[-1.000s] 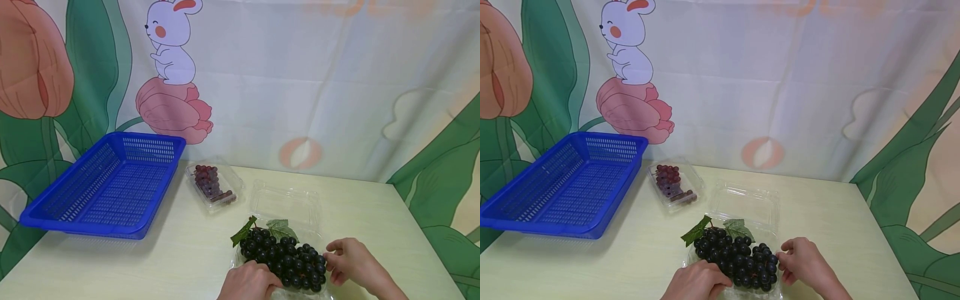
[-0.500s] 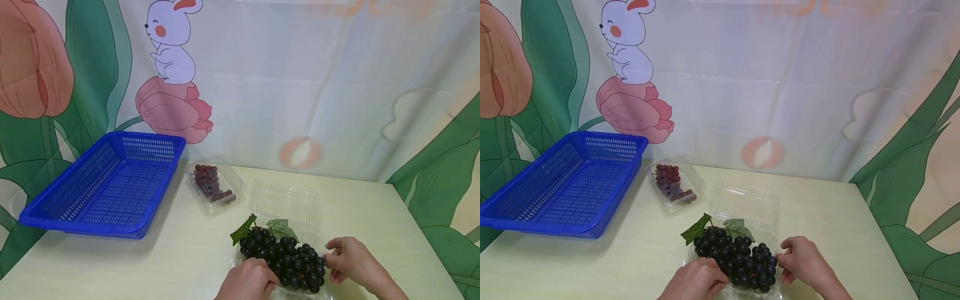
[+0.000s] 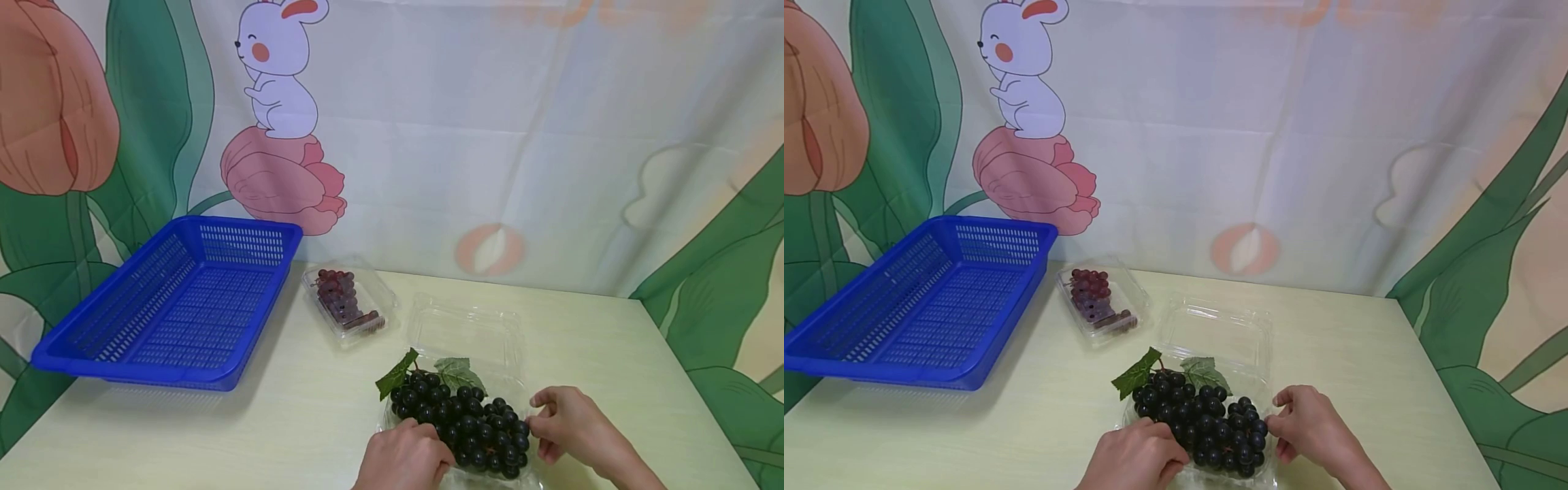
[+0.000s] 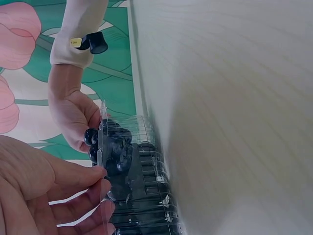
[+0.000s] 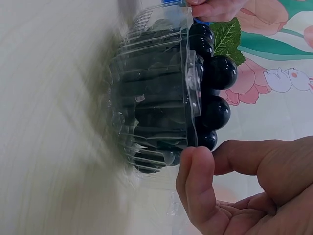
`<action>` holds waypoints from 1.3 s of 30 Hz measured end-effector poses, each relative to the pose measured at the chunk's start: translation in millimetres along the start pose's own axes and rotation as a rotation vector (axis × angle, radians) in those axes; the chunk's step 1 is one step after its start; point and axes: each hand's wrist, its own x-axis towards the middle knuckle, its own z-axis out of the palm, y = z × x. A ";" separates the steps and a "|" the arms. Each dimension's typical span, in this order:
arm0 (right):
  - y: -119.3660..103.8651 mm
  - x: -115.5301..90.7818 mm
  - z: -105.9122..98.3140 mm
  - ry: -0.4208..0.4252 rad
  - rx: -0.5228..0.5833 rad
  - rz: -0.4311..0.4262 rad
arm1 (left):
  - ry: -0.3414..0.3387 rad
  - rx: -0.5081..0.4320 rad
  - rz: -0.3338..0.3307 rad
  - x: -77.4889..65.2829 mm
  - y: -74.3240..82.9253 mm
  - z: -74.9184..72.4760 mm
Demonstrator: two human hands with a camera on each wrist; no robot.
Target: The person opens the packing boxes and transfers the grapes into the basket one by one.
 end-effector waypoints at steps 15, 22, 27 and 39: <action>2.1 0.3 1.1 0.007 0.008 -0.008 | 0.009 0.025 0.013 2.2 1.1 -10.6; 1.2 1.4 2.1 0.019 0.001 0.015 | 0.034 -0.009 0.035 2.3 -0.8 -22.1; 0.7 1.2 2.2 0.017 0.000 0.014 | 0.066 -0.035 0.048 3.1 -1.9 -31.9; 1.1 1.5 1.9 0.017 -0.003 0.021 | 0.209 -0.029 0.059 9.9 -1.3 -67.3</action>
